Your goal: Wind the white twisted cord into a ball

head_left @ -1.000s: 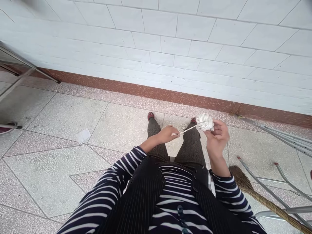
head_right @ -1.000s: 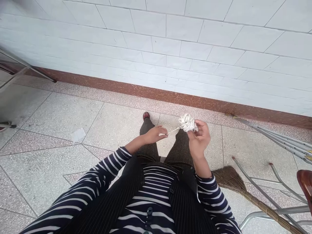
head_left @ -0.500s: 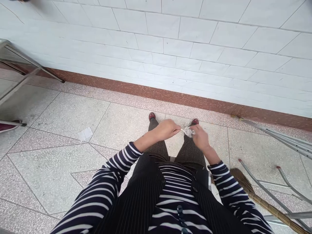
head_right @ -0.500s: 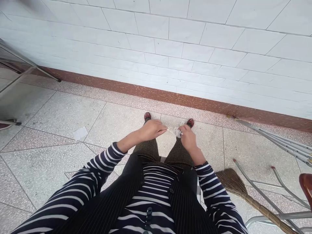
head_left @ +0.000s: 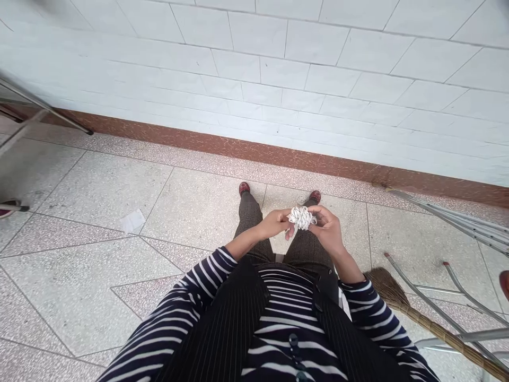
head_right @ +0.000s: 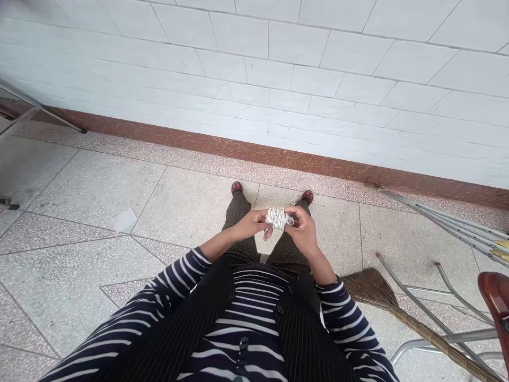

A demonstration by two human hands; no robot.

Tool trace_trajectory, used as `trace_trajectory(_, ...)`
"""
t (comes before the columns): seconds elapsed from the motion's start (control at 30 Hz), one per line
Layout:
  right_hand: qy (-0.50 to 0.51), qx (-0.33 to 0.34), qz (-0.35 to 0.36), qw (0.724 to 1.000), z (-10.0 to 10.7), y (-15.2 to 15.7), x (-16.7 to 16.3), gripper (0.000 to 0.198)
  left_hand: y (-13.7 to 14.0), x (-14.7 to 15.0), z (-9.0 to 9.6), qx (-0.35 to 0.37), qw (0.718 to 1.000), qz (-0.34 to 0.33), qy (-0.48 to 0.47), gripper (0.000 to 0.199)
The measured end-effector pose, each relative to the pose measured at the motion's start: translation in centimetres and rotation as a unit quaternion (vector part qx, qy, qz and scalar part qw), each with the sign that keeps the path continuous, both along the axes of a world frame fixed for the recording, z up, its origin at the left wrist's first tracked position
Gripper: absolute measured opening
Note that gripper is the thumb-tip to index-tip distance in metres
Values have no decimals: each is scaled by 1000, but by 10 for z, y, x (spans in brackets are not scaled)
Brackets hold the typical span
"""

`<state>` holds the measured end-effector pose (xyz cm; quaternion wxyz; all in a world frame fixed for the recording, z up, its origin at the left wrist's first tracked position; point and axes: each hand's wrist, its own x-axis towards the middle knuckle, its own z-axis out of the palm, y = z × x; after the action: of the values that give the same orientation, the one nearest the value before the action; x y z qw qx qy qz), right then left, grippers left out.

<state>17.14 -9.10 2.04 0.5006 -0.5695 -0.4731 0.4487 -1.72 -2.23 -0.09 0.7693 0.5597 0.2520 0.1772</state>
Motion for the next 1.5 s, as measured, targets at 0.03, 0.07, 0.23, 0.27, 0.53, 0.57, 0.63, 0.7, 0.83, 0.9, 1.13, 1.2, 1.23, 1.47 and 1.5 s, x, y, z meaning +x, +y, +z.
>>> trace_trajectory(0.03, 3, -3, 0, 1000, -2, 1, 0, 31, -2, -2, 3, -9, 1000, -10, -5, 38)
trace_trajectory(0.07, 4, -5, 3, 1000, -4, 1, 0, 30, -4, -4, 6, -15, 1000, -21, -5, 43)
trace_trajectory(0.23, 3, -8, -2, 1000, -7, 3, 0, 32, -5, -4, 11, -6, 1000, -12, 20, 49)
trace_trajectory(0.27, 19, -7, -8, 1000, -6, 3, -1, 33, -6, -2, 9, 2, 1000, 7, 25, 49)
trace_trajectory(0.53, 213, -122, 14, 969, -12, -9, -23, 61, -18, 1, -7, 125, 973, 107, 164, 47)
trace_trajectory(0.57, 202, -121, -1, 972, -14, -9, -26, 61, -19, 0, -7, 147, 965, 99, 192, 49)
trace_trajectory(0.63, 166, -111, -42, 979, -17, -8, -26, 56, -18, -2, -7, 183, 955, 70, 224, 53)
trace_trajectory(0.7, 136, -98, -69, 983, -17, -5, -23, 50, -13, -6, -6, 200, 953, 45, 223, 51)
trace_trajectory(0.83, 134, -86, -52, 986, -6, -7, -15, 43, 6, -21, -5, 246, 949, 36, 193, 34)
trace_trajectory(0.9, 153, -103, -13, 983, 1, -13, -18, 42, 17, -26, -4, 285, 939, 50, 184, 40)
trace_trajectory(1.13, 149, -101, 20, 983, 23, -26, -35, 41, 32, -15, -6, 319, 927, 82, 178, 31)
trace_trajectory(1.2, 115, -82, -19, 990, 29, -25, -31, 41, 29, -15, -11, 314, 925, 93, 192, 30)
trace_trajectory(1.23, 114, -76, -30, 990, 32, -24, -29, 41, 28, -15, -15, 305, 925, 105, 202, 30)
trace_trajectory(1.47, 252, -48, -25, 966, 64, -9, -8, 46, 11, 0, -38, 208, 963, 83, 148, 33)
trace_trajectory(1.5, 239, -35, -33, 970, 67, -4, -3, 46, 8, 3, -38, 206, 965, 63, 150, 34)
